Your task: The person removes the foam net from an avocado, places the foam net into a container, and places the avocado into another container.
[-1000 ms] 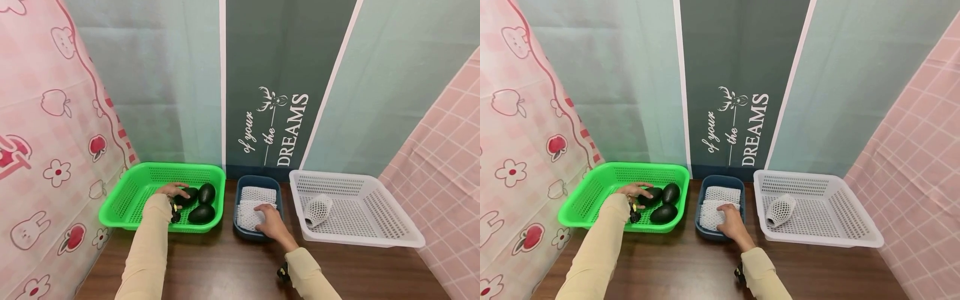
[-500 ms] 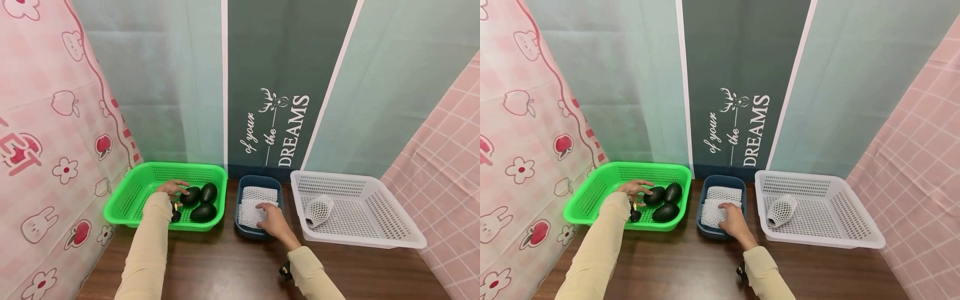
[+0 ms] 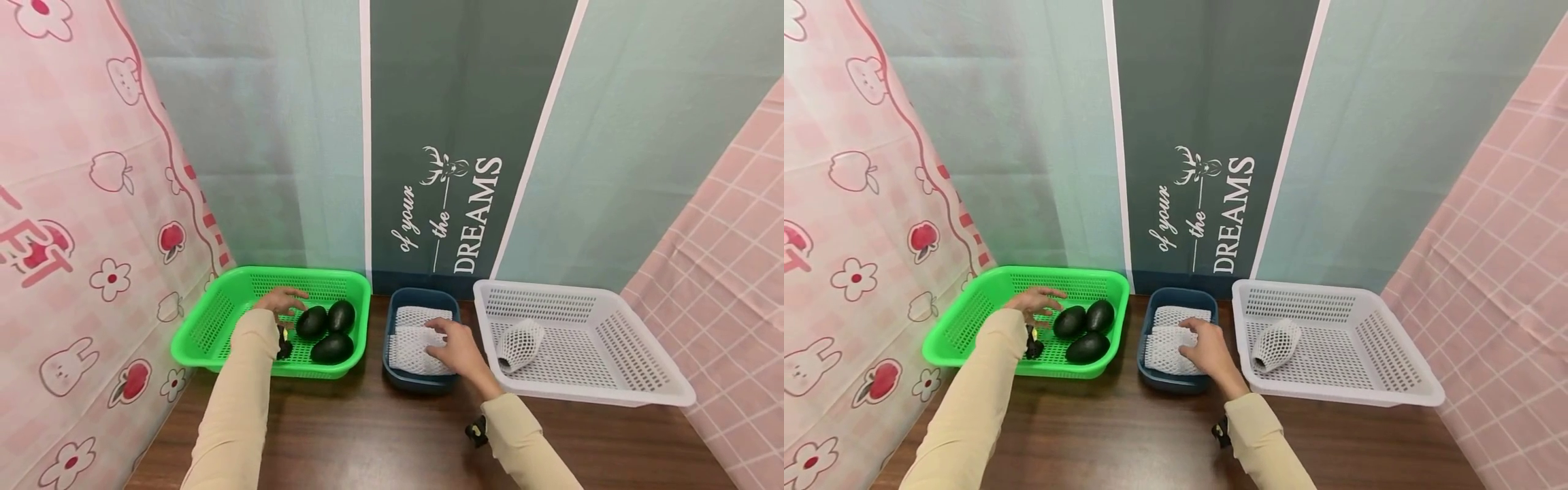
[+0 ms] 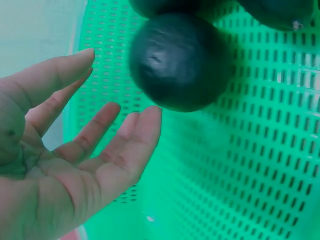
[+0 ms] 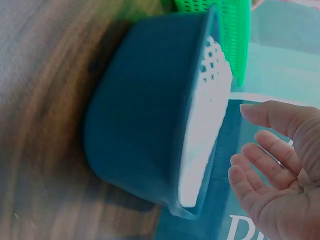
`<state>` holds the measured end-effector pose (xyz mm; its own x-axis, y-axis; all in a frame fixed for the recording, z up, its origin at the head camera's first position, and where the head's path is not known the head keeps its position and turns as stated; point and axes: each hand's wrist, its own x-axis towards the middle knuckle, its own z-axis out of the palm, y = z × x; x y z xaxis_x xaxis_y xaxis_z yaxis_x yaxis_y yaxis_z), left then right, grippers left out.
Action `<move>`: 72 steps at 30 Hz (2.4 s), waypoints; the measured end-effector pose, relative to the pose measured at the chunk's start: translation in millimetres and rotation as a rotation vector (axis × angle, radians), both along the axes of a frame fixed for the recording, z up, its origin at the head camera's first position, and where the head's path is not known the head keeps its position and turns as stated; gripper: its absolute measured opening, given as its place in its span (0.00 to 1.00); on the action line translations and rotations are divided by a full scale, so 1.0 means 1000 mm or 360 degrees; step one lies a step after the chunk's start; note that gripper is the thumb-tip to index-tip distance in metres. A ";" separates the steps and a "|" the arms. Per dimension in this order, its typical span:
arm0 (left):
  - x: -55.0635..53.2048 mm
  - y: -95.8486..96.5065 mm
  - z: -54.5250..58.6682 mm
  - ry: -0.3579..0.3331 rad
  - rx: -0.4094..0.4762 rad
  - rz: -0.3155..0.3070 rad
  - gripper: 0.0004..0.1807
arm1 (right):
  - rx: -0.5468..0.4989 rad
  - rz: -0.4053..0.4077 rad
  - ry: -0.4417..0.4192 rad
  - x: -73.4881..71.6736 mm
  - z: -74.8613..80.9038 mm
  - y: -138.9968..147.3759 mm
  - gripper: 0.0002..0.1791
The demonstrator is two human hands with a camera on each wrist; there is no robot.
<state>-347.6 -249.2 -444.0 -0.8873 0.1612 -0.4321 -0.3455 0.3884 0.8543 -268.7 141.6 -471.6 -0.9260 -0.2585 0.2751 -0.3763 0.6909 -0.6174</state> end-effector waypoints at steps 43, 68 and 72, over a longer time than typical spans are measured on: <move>0.045 0.104 0.057 0.0786 0.0443 0.0102 0.21 | 0.0224 -0.0052 0.0042 -0.019 0.061 0.109 0.24; 0.092 0.163 0.044 0.0743 0.0844 0.0030 0.19 | 0.0166 0.0159 -0.0051 -0.019 0.081 0.144 0.24; 0.100 0.173 0.037 0.0826 0.0870 0.0055 0.21 | 0.0148 0.0195 -0.0074 -0.023 0.082 0.149 0.25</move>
